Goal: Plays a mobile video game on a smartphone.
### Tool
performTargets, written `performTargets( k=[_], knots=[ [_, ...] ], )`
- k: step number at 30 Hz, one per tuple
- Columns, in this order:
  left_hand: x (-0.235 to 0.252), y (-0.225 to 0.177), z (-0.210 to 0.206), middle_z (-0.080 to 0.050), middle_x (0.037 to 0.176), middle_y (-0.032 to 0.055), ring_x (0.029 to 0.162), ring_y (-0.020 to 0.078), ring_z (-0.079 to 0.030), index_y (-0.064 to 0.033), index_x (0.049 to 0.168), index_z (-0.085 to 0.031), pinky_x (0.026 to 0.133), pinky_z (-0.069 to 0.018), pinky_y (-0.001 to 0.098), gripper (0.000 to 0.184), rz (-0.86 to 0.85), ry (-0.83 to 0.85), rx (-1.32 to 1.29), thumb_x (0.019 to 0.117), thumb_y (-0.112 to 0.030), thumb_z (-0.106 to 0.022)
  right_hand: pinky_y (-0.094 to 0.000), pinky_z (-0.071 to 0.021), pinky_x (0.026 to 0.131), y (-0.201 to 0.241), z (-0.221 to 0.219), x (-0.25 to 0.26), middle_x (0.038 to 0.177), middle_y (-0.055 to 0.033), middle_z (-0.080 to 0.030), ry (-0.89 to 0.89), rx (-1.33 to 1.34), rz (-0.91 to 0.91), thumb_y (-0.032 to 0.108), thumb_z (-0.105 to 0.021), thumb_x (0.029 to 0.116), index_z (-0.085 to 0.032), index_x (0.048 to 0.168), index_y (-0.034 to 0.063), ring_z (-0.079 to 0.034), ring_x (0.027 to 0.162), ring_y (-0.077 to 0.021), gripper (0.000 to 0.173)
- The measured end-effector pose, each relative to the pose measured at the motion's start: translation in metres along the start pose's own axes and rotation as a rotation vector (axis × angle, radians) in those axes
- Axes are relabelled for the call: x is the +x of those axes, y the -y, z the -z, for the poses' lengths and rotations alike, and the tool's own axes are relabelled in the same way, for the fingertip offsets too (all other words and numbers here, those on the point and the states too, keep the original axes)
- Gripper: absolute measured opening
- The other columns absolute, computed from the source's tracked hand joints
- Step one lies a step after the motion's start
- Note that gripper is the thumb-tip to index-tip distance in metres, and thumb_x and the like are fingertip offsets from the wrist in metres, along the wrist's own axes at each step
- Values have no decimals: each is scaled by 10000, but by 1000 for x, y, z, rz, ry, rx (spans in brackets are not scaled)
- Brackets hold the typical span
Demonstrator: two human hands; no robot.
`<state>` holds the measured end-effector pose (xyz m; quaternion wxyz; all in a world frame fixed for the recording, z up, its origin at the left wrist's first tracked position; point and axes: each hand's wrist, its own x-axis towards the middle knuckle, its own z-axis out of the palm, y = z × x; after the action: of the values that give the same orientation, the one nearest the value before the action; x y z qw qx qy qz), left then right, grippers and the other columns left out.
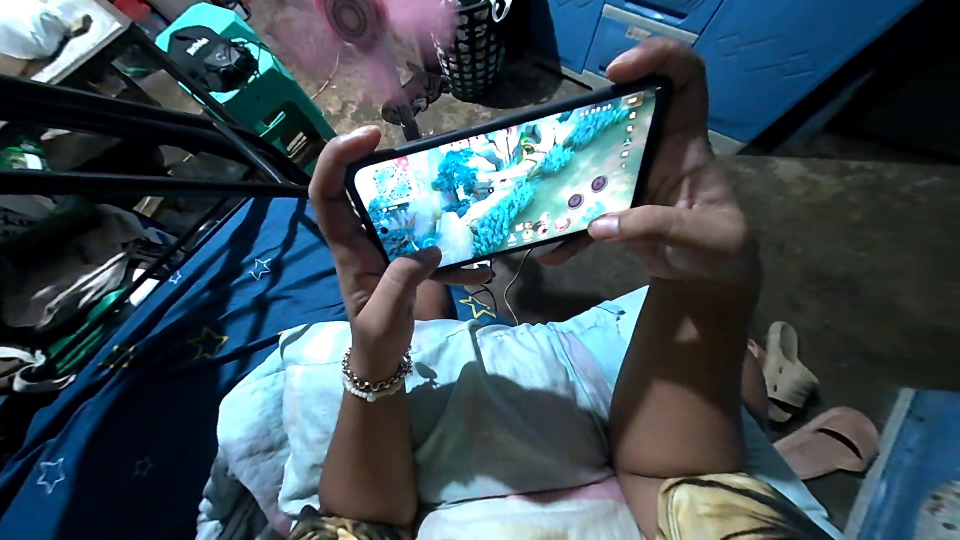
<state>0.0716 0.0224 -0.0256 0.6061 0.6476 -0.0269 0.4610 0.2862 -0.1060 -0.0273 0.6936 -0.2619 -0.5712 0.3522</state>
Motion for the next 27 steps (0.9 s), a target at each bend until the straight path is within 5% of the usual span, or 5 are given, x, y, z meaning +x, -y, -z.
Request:
performTargets(
  k=[27],
  knots=[
    [0, 0, 0, -481, 1420, -1, 1137, 154, -644, -252, 1499, -312, 638, -652, 310, 747, 2, 9, 7, 890, -116, -721, -374, -671, 630, 0, 0, 1, 1326, -35, -562, 9, 34, 0, -58, -638, 844, -323, 1415, 220, -682, 1109, -220, 709]
  ],
)
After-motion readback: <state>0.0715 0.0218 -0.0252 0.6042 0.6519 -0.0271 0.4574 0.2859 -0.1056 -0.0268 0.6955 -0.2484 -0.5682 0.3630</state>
